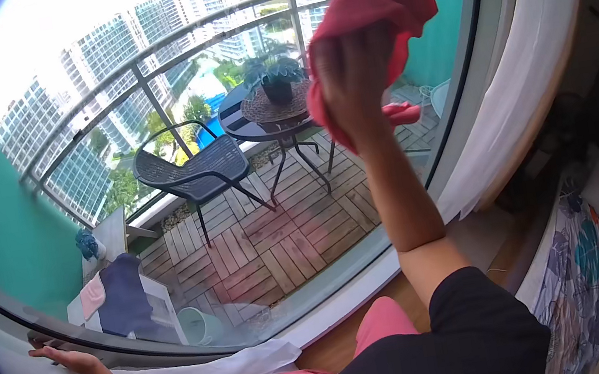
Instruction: The person cleans various surfaces in a bedroom and on a balcony. They wipe the inside of a desk drawer with a pink cloth after removing objects, wipe the balcony glass door and frame, clean a glass tabletop by hand using a cloth, and wipe down the balcony railing.
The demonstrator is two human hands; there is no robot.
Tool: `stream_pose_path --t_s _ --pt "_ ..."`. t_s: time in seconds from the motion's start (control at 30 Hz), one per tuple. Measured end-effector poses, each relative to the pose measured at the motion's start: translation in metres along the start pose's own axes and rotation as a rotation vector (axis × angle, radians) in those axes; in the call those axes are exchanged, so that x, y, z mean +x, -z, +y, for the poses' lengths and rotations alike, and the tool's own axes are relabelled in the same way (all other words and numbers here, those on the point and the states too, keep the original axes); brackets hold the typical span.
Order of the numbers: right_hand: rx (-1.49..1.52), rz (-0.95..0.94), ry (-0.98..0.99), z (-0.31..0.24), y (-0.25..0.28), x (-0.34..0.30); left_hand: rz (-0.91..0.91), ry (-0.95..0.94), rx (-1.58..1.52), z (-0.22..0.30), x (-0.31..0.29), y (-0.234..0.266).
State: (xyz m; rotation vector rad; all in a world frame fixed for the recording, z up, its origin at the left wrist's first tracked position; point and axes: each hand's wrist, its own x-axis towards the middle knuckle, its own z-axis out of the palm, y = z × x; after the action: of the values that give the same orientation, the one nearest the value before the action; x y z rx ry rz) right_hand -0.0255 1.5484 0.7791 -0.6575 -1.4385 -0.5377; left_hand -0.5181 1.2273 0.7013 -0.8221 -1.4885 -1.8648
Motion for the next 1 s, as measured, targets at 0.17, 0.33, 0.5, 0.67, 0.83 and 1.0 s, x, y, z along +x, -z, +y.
stream_pose_path --t_s 0.17,0.33,0.5,0.67,0.83,1.0 --pt "0.835 -0.294 0.039 -0.309 -0.07 -0.096 -0.031 -0.003 -0.249 -0.022 -0.008 -0.007" --pt "1.499 -0.56 -0.059 -0.388 -0.128 -0.18 -0.156 -0.315 0.011 -0.052 -0.052 -0.006" --pt "0.471 0.065 0.474 -0.231 -0.079 -0.106 -0.21 -0.495 0.234 -0.056 -0.115 0.04" --pt "-0.007 0.244 0.427 0.179 0.03 -0.102 -0.161 -0.501 0.3 -0.091 -0.138 0.048" --pt "-0.825 0.276 0.464 0.362 0.102 -0.143 -0.148 -0.387 0.255 -0.171 -0.171 0.041" --pt "-0.006 0.279 0.163 0.047 -0.018 -0.187 -0.175 -0.342 0.121 -0.113 -0.168 0.068"
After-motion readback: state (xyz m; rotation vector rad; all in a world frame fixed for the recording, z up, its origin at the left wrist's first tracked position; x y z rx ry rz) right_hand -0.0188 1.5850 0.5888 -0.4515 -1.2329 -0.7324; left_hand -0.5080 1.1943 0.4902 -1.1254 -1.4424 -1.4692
